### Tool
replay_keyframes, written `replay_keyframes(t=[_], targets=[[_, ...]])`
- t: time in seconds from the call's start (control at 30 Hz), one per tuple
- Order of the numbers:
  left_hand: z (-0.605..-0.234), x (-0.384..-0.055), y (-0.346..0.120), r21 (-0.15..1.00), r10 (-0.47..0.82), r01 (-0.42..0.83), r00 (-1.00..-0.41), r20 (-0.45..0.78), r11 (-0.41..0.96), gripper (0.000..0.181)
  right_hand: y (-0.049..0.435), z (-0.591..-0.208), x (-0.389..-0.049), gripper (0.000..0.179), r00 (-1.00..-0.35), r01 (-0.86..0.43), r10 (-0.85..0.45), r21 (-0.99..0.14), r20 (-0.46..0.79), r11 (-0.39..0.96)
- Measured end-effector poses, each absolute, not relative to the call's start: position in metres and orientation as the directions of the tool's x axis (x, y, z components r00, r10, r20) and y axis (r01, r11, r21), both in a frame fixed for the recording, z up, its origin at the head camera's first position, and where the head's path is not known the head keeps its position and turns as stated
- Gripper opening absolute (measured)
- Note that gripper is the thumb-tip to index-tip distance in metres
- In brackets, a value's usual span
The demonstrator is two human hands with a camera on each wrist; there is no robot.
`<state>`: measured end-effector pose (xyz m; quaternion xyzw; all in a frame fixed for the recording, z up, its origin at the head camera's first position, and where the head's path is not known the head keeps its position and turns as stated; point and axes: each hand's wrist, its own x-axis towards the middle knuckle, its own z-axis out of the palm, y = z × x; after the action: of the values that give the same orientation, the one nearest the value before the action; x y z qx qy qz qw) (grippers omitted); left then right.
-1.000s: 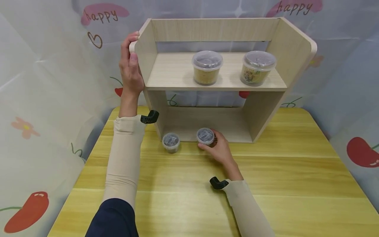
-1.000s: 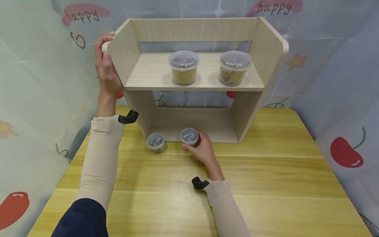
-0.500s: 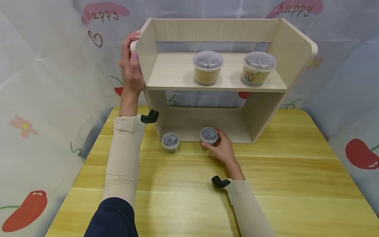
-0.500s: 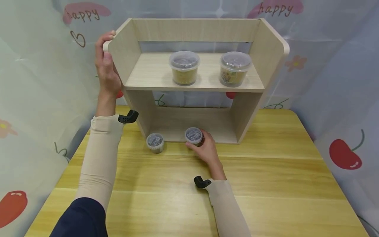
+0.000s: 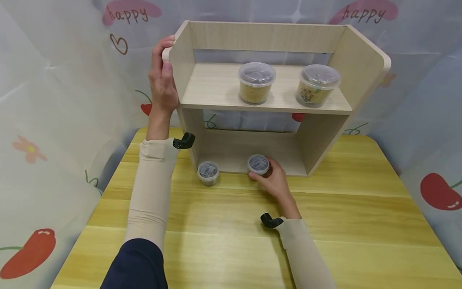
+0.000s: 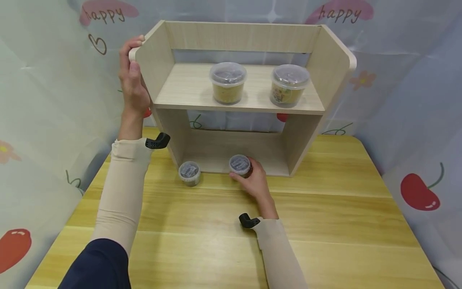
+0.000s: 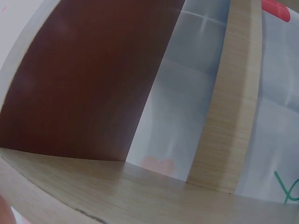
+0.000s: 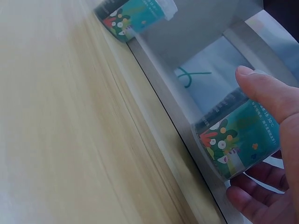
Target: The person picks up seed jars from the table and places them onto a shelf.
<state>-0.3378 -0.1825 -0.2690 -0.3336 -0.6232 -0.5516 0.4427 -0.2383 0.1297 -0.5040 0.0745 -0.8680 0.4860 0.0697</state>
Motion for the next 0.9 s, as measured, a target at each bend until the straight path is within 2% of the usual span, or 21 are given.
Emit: replay_keyframes(t=[0.9], targets=[[-0.270,-0.339,-0.183,0.399,-0.068,0.901,-0.393,0.917,0.173,0.068,0.145,-0.503,-0.247,0.079,-0.985,-0.167,-0.051,-0.816,0.167,0.553]])
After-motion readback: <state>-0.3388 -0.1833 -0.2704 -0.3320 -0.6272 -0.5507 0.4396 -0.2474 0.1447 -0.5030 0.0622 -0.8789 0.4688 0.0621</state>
